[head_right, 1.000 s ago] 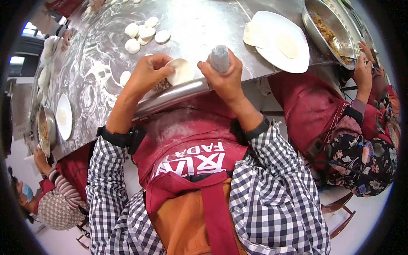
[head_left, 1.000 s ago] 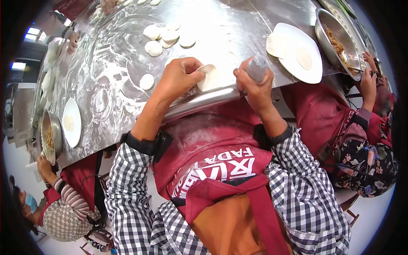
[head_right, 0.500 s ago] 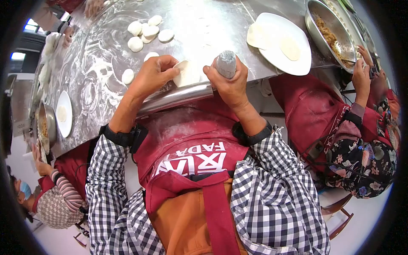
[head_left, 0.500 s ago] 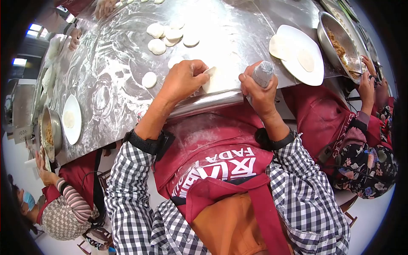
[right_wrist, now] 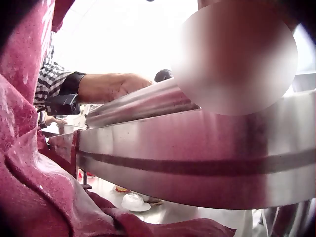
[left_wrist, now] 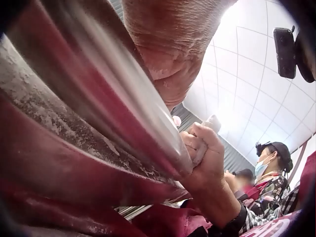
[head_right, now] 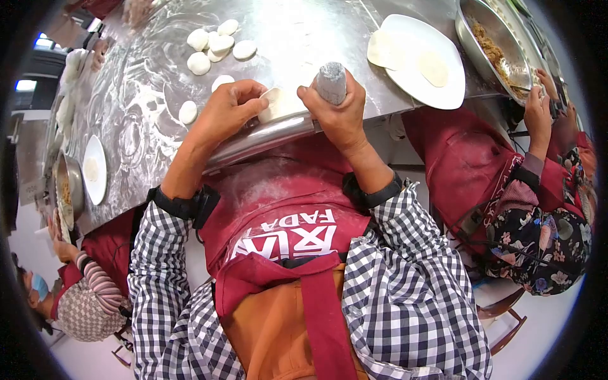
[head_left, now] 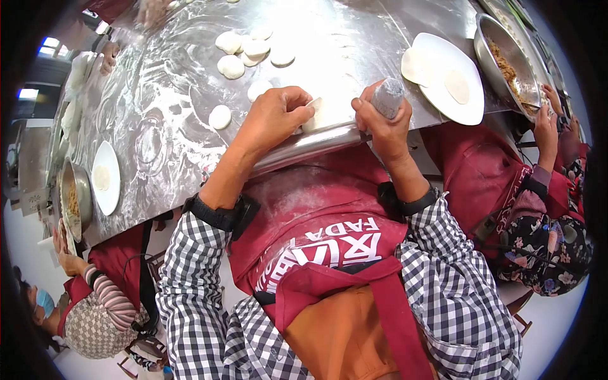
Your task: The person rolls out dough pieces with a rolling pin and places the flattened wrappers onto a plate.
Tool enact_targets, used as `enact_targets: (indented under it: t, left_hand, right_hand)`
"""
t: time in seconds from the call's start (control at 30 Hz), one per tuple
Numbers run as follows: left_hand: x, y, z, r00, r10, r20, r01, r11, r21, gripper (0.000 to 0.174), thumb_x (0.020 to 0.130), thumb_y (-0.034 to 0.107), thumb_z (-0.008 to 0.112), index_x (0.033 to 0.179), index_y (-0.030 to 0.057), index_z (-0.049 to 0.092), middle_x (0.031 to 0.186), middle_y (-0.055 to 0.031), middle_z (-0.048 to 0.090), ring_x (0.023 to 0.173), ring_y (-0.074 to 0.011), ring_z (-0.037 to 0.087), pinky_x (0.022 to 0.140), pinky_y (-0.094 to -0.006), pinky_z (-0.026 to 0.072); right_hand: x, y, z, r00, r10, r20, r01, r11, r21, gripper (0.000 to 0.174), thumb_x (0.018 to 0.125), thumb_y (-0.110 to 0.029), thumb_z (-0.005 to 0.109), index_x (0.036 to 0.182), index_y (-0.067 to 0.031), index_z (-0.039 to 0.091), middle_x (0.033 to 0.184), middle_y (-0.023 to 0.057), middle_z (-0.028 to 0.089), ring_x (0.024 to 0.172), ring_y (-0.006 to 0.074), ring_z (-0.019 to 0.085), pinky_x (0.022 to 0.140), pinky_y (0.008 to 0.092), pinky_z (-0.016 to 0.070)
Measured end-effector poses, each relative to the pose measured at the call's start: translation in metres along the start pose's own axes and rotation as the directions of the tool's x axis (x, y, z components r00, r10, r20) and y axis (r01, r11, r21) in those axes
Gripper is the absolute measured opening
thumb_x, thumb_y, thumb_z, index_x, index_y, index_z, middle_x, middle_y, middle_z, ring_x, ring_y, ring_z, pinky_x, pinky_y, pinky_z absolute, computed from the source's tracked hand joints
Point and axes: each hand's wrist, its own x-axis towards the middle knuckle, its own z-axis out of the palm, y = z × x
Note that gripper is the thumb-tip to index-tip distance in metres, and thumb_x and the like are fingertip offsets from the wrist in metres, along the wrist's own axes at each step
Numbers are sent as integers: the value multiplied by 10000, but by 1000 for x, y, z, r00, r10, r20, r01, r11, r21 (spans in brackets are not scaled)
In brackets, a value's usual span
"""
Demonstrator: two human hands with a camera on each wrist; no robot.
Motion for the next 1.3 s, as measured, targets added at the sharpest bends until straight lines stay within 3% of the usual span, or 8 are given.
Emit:
enact_targets:
  t: [0.23, 0.43, 0.57, 0.83, 1.3]
  left_hand:
    - [1, 2, -3, 1000, -10, 13, 9, 1000, 26, 254, 742, 191, 606, 896, -5, 658, 744, -121, 658, 681, -181, 618, 661, -293, 473]
    - [-4, -6, -7, 1000, -11, 26, 12, 999, -43, 253, 742, 154, 609, 929, -11, 649, 798, -118, 669, 719, -177, 628, 686, -289, 480]
    - [-6, -9, -8, 1000, 7, -9, -8, 996, -88, 270, 746, 139, 618, 961, -24, 633, 836, -116, 673, 756, -179, 639, 698, -285, 488]
    - [-7, -9, -11, 999, 9, -45, -10, 999, -35, 263, 759, 162, 615, 937, -31, 631, 785, -119, 664, 702, -157, 630, 657, -268, 484]
    - [-6, -9, -10, 999, -33, 14, 35, 989, -142, 186, 797, 111, 584, 917, -24, 629, 767, -40, 629, 693, -82, 562, 639, -226, 447]
  right_hand:
    - [25, 6, 8, 999, 7, 45, -7, 1000, -7, 178, 711, -97, 704, 728, -37, 538, 583, -12, 543, 499, 61, 500, 478, 232, 406]
    - [4, 3, 0, 1000, 8, 8, -8, 1000, -14, 171, 707, -77, 706, 744, -38, 544, 596, -8, 543, 506, 63, 504, 484, 226, 410]
    - [-6, -3, -3, 998, 62, 31, -65, 992, 109, 166, 722, -65, 698, 746, -32, 537, 590, -8, 538, 506, 58, 504, 465, 217, 399]
    - [34, 7, 12, 997, 3, 76, -5, 999, 34, 184, 726, -93, 707, 730, -40, 531, 571, -22, 527, 476, 48, 485, 441, 217, 387]
    - [8, -3, 2, 998, 23, 52, -26, 998, 61, 170, 728, -53, 694, 729, -38, 524, 580, -10, 532, 461, 56, 490, 425, 215, 377]
